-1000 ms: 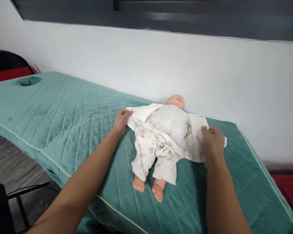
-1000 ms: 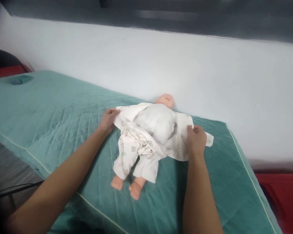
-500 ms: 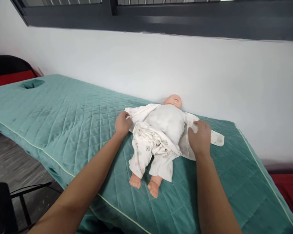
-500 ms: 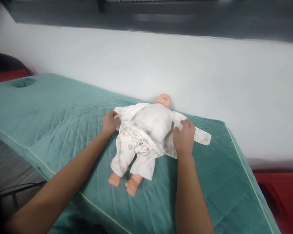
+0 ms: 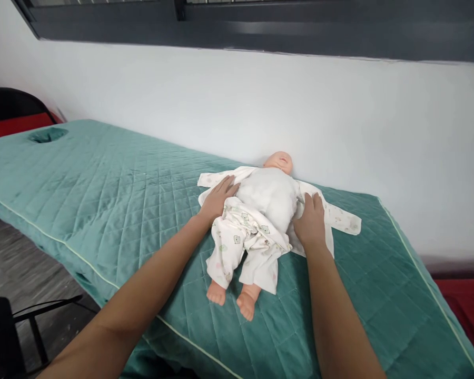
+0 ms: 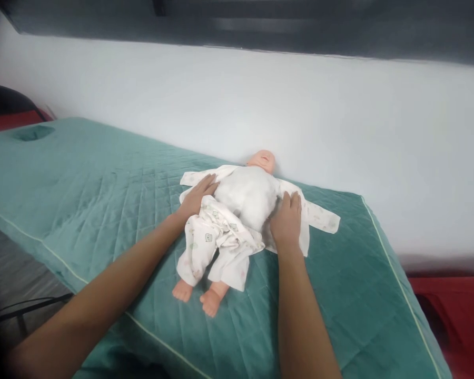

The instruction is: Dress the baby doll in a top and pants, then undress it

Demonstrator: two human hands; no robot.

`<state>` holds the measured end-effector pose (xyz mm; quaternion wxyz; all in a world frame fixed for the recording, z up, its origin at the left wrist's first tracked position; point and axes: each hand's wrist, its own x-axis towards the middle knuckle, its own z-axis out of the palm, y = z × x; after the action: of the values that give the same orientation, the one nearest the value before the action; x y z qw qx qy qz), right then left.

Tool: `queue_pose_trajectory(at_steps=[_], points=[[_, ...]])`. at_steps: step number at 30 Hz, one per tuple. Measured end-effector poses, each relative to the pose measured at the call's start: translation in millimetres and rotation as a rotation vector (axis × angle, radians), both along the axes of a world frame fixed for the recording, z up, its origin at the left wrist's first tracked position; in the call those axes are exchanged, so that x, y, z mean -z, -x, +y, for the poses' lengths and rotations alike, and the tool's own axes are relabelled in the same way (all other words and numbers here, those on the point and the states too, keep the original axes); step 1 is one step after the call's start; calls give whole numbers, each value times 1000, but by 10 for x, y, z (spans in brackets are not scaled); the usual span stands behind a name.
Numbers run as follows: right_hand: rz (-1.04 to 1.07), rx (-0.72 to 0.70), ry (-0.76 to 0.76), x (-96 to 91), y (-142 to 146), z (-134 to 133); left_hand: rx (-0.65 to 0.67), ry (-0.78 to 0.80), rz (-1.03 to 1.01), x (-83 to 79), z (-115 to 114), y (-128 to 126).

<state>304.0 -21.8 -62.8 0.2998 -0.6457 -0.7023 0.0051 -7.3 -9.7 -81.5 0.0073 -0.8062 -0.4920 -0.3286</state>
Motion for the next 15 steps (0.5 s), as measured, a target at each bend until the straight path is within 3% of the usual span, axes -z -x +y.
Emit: queue_pose_trajectory(at_steps=[5,11,15], points=[[-10,29,17,-10,-27,-45,8,29,-54,8,-3,32],[-90,78,-64,-288,208,-231,139,45,-137,-44,-115,26],[-37,120,111,-470,353,-374,247,51,-152,-54,-229,44]])
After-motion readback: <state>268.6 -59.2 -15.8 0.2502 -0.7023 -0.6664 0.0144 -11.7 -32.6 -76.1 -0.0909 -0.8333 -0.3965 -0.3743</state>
